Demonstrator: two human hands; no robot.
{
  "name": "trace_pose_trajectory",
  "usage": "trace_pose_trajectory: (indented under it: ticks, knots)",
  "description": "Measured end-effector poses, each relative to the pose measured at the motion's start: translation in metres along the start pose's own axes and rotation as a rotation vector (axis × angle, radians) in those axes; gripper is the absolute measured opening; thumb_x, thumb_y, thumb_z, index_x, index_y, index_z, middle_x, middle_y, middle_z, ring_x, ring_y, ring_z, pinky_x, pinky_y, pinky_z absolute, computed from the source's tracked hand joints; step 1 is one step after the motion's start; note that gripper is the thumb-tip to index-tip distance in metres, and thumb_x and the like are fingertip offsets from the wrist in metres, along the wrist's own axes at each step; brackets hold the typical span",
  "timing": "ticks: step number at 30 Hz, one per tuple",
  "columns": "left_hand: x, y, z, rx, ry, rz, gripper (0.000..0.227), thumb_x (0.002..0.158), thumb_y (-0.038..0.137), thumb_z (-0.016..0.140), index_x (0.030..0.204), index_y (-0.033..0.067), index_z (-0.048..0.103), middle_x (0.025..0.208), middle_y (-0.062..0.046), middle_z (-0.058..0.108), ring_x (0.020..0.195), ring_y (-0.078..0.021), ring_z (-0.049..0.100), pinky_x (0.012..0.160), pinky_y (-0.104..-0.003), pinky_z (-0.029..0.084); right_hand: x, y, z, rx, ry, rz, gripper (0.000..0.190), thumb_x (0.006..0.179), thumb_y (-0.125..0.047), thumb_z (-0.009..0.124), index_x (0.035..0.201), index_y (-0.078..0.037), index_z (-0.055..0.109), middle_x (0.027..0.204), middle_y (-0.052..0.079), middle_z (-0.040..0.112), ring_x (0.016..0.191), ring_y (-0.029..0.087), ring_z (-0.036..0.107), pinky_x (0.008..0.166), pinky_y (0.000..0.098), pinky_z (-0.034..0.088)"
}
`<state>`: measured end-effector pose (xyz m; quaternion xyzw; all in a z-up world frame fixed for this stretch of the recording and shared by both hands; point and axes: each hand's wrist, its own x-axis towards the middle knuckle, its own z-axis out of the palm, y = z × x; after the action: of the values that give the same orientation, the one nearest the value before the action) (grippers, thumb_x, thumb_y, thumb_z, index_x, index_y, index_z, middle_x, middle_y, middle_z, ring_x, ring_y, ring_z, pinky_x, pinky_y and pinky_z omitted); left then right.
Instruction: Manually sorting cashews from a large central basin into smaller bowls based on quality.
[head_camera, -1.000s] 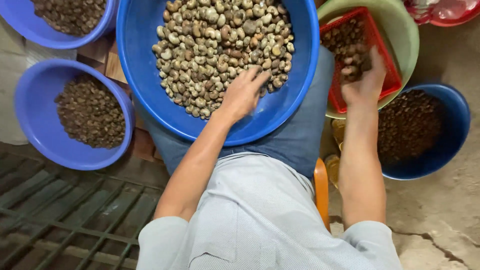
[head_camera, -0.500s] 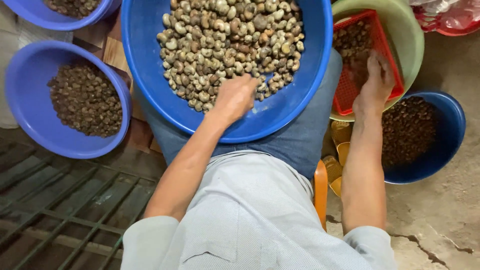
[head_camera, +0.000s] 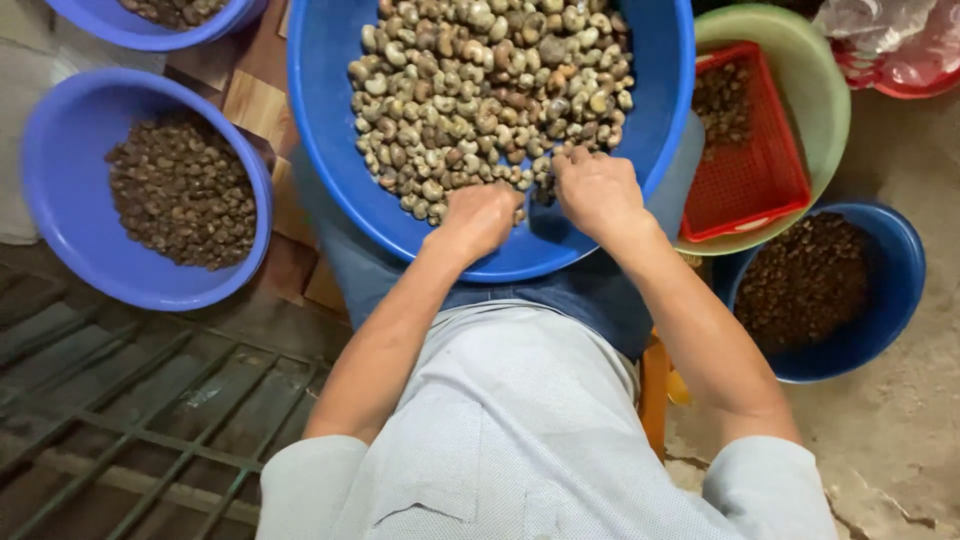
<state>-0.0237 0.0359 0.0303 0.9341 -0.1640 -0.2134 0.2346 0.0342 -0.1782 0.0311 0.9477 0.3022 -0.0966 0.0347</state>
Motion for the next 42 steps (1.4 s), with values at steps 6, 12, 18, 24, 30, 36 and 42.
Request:
trace_pose_trajectory:
  ticks: [6, 12, 18, 24, 30, 36, 42]
  knots:
    - [0.016, -0.002, 0.044, 0.007, -0.098, -0.018, 0.02, 0.096, 0.012, 0.056, 0.105, 0.0055, 0.072, 0.079, -0.016, 0.074, 0.076, -0.0357, 0.075, 0.065, -0.048, 0.059, 0.005, -0.012, 0.039, -0.065, 0.089, -0.123, 0.017, 0.082, -0.015, 0.068, 0.097, -0.013, 0.075, 0.079, 0.014, 0.067, 0.07, 0.038, 0.07, 0.053, 0.0502, 0.053]
    - [0.005, -0.001, -0.012, -0.252, -0.207, -0.153, 0.042, 0.093, 0.027, 0.064, 0.131, 0.0102, 0.066, 0.105, -0.019, 0.077, 0.1, -0.0404, 0.074, 0.089, -0.053, 0.057, 0.013, -0.006, -0.027, 0.484, -0.149, 0.095, 0.025, 0.091, -0.034, 0.069, 0.092, -0.01, 0.062, 0.085, 0.014, 0.068, 0.083, 0.043, 0.071, 0.066, 0.0552, 0.054]
    - [-0.008, -0.014, -0.054, -1.107, -0.027, -0.194, 0.028, 0.091, 0.014, 0.067, 0.118, 0.0058, 0.066, 0.086, -0.01, 0.07, 0.075, -0.0158, 0.07, 0.076, -0.031, 0.057, 0.017, 0.011, -0.057, 1.819, -0.037, 0.343, 0.024, 0.098, -0.018, 0.071, 0.111, 0.0, 0.063, 0.079, 0.009, 0.06, 0.068, 0.015, 0.068, 0.064, 0.0363, 0.065]
    - [0.0, 0.0, -0.049, -0.512, -0.079, -0.151, 0.023, 0.098, 0.024, 0.061, 0.098, 0.0026, 0.07, 0.08, -0.022, 0.073, 0.08, -0.0404, 0.072, 0.074, -0.051, 0.057, 0.014, 0.009, -0.039, 1.526, -0.066, 0.424, 0.037, 0.111, -0.034, 0.063, 0.093, -0.002, 0.066, 0.068, 0.01, 0.061, 0.055, 0.015, 0.06, 0.041, 0.0309, 0.052]
    - [0.019, -0.014, 0.05, 0.138, 0.043, -0.064, 0.017, 0.093, 0.022, 0.059, 0.089, 0.0067, 0.066, 0.068, -0.013, 0.07, 0.071, -0.0343, 0.075, 0.062, -0.048, 0.06, 0.012, -0.001, -0.047, 0.386, -0.176, 0.065, 0.026, 0.099, -0.027, 0.069, 0.08, -0.009, 0.066, 0.061, 0.006, 0.057, 0.056, 0.022, 0.064, 0.05, 0.0356, 0.053]
    - [0.027, -0.024, 0.067, 0.113, 0.023, 0.02, 0.019, 0.091, 0.022, 0.068, 0.08, 0.0063, 0.07, 0.07, -0.014, 0.072, 0.074, -0.035, 0.074, 0.066, -0.045, 0.06, 0.018, -0.014, 0.043, 0.012, -0.277, -0.026, 0.012, 0.079, -0.013, 0.066, 0.074, -0.013, 0.076, 0.064, 0.008, 0.069, 0.062, 0.029, 0.072, 0.051, 0.0451, 0.054]
    - [0.009, -0.007, -0.016, -0.393, -0.168, -0.149, 0.048, 0.085, 0.046, 0.074, 0.082, -0.0017, 0.071, 0.079, -0.03, 0.071, 0.087, -0.0521, 0.07, 0.076, -0.061, 0.054, 0.015, -0.015, 0.019, 0.077, -0.36, 0.006, 0.018, 0.08, -0.023, 0.065, 0.083, -0.013, 0.08, 0.076, 0.009, 0.074, 0.072, 0.033, 0.075, 0.059, 0.0467, 0.054]
